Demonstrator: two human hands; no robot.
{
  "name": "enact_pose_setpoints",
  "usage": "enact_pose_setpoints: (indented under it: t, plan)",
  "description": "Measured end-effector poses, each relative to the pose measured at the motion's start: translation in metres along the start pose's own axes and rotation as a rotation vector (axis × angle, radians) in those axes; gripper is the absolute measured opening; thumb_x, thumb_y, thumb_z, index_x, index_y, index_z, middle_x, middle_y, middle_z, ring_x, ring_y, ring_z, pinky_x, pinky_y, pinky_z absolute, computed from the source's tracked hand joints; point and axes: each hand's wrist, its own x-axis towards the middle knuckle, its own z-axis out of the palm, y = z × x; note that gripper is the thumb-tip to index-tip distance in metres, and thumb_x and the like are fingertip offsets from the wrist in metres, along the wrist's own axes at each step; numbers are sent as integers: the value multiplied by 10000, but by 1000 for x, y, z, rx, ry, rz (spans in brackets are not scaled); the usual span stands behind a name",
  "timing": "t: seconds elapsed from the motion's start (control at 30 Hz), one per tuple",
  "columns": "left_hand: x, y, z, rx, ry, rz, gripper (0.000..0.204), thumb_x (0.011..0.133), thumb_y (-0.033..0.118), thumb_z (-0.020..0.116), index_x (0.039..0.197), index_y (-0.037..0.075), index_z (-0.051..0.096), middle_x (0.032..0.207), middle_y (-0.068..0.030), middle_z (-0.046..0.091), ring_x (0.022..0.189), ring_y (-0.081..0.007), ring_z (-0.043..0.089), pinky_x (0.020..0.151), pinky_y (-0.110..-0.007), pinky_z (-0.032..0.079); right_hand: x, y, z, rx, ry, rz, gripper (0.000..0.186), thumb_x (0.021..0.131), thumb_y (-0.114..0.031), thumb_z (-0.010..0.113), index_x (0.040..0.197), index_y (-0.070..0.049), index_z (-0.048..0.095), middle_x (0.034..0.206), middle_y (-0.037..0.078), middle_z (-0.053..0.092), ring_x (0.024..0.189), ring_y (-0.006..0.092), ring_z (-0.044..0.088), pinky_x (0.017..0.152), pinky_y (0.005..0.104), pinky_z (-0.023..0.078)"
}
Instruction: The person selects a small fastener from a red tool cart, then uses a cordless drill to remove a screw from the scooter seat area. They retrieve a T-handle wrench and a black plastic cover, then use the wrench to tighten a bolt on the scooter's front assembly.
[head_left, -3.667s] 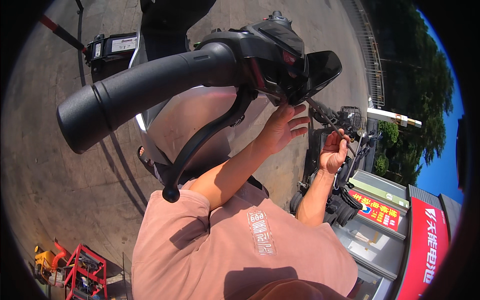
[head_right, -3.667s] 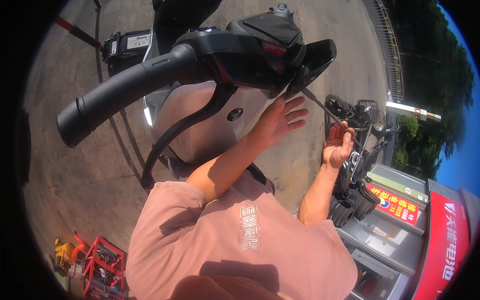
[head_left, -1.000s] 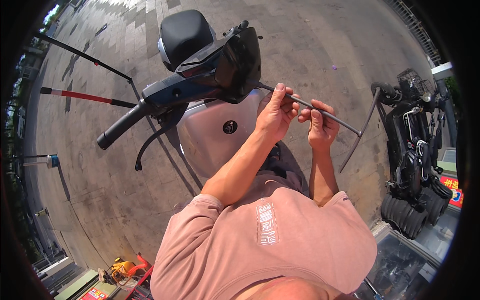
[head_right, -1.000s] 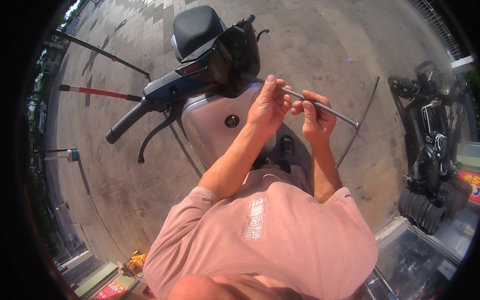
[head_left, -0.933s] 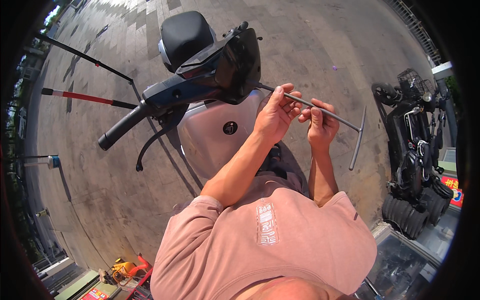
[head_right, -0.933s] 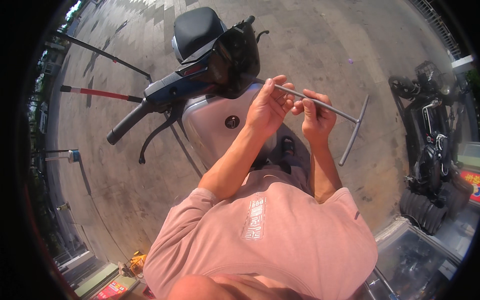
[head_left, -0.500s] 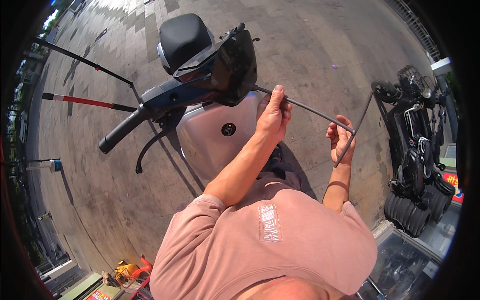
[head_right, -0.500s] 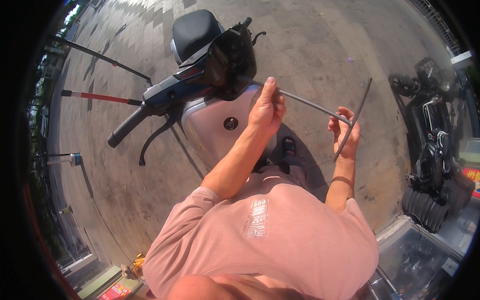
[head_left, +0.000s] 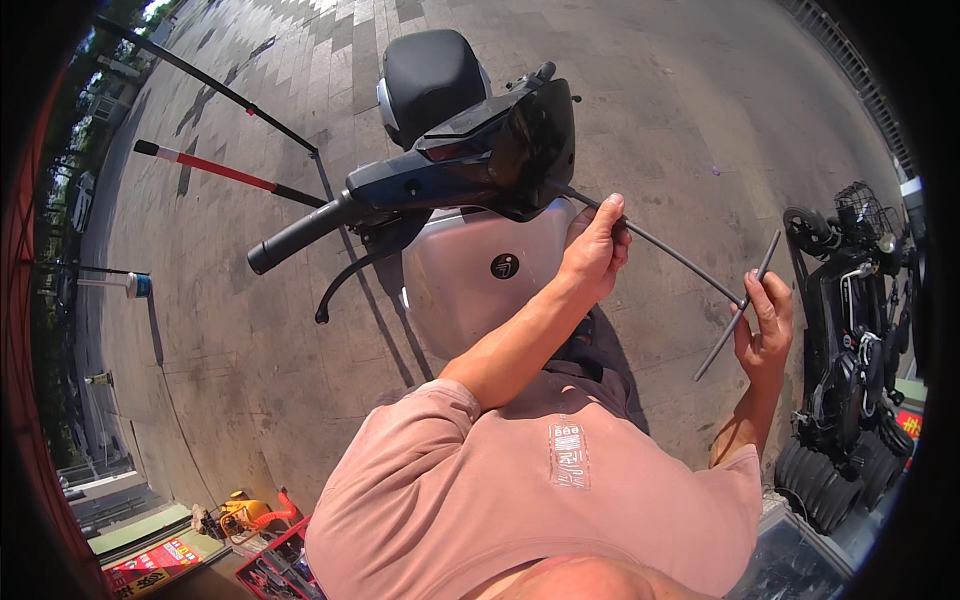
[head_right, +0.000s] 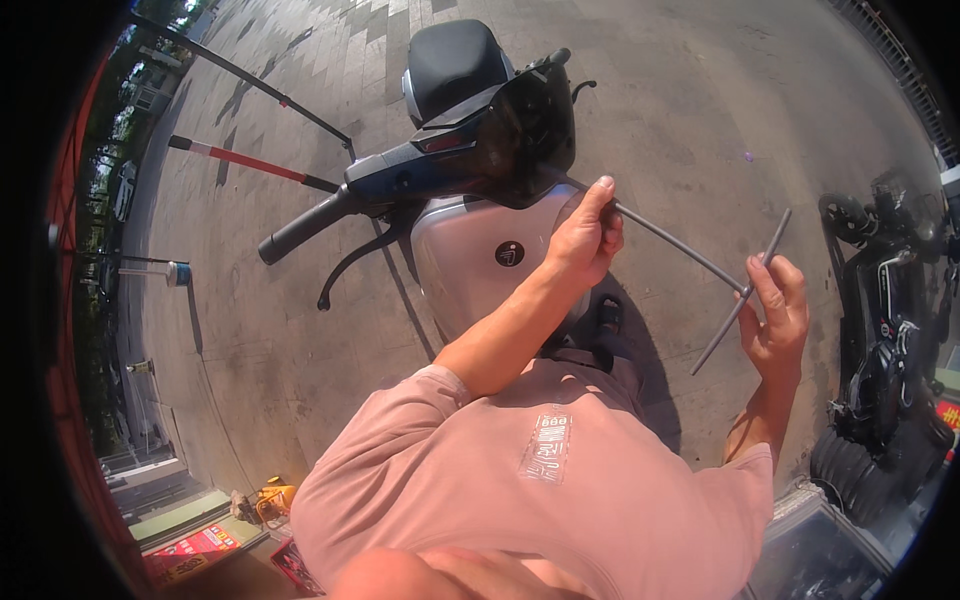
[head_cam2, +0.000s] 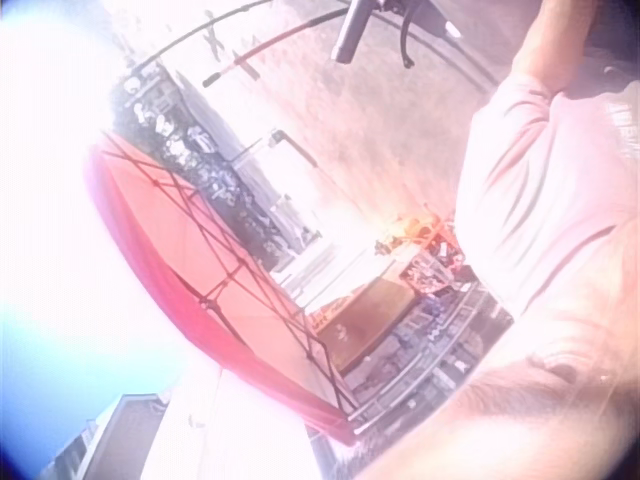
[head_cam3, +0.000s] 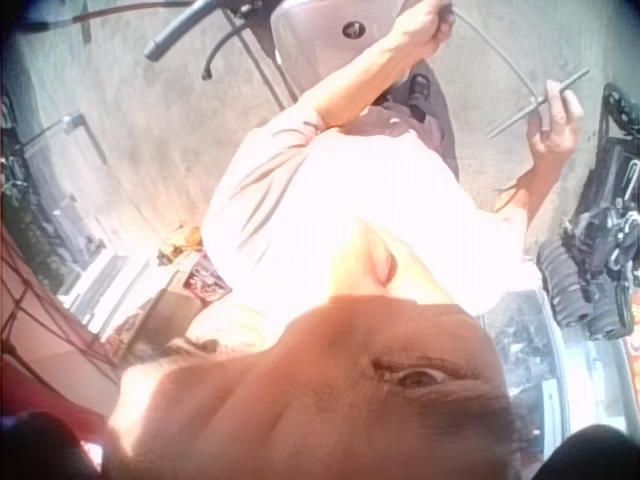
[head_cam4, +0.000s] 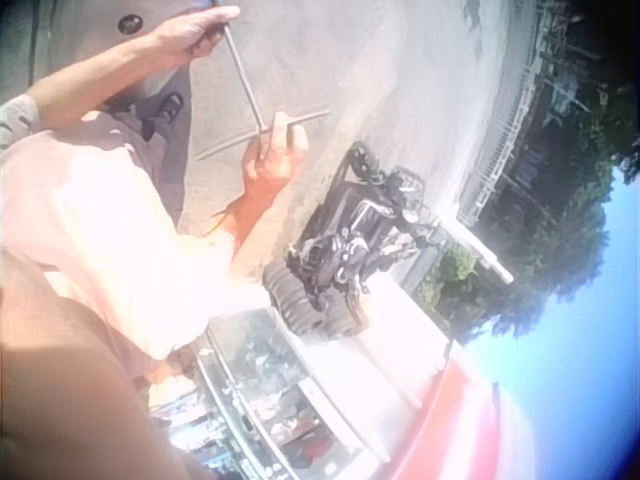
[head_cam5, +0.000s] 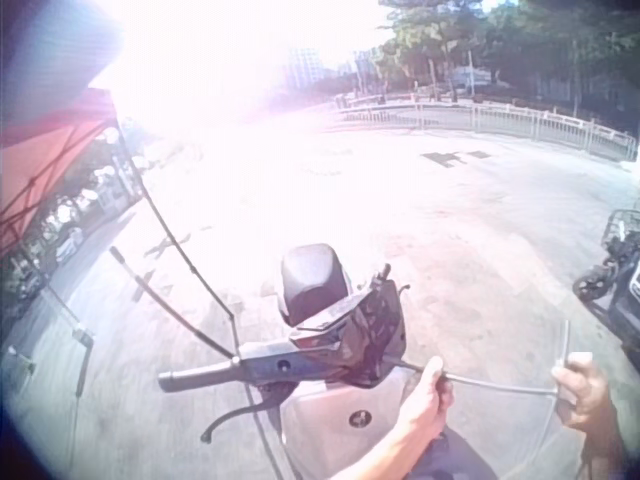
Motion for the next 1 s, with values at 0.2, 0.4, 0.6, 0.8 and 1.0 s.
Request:
enact_pose_setpoints:
  t: [0.2,0.4,0.6,0.8,1.0]
  plan:
    - [-2,0,3,-184,-171,-6,229,908,327,589,896,102,551,810,-52,591,595,-122,533,549,-236,445,2,20,-10,222,-187,148,170,802,-96,674,940,1,661,812,99,536,627,173,510,532,263,427]
    - [6,-4,-8,-262,-334,12,263,958,286,510,1093,63,539,1060,-120,624,864,-159,639,765,-270,539,-23,49,15,1512,-210,695,465,973,-360,462,722,9,596,603,84,521,529,112,481,418,210,303]
    - [16,-21,-11,-245,-234,40,261,940,294,550,1053,58,542,970,-101,646,797,-139,665,700,-241,571,-39,17,39,1141,-582,493,477,901,-433,559,1046,17,625,897,104,612,774,186,571,710,296,456]
    - [11,-15,-3,-201,-130,80,286,900,336,611,935,59,546,804,-80,641,665,-100,641,562,-203,542,-70,-27,79,1386,-860,638,441,869,-272,629,1200,9,556,1030,121,620,943,200,591,826,304,473]
    - [2,-9,-1,-86,-19,50,376,839,434,665,840,96,500,662,-30,581,510,-70,549,424,-182,419,-41,-18,131,1285,-26,634,463,888,-116,589,1315,-5,451,1224,145,538,949,186,607,835,290,489]
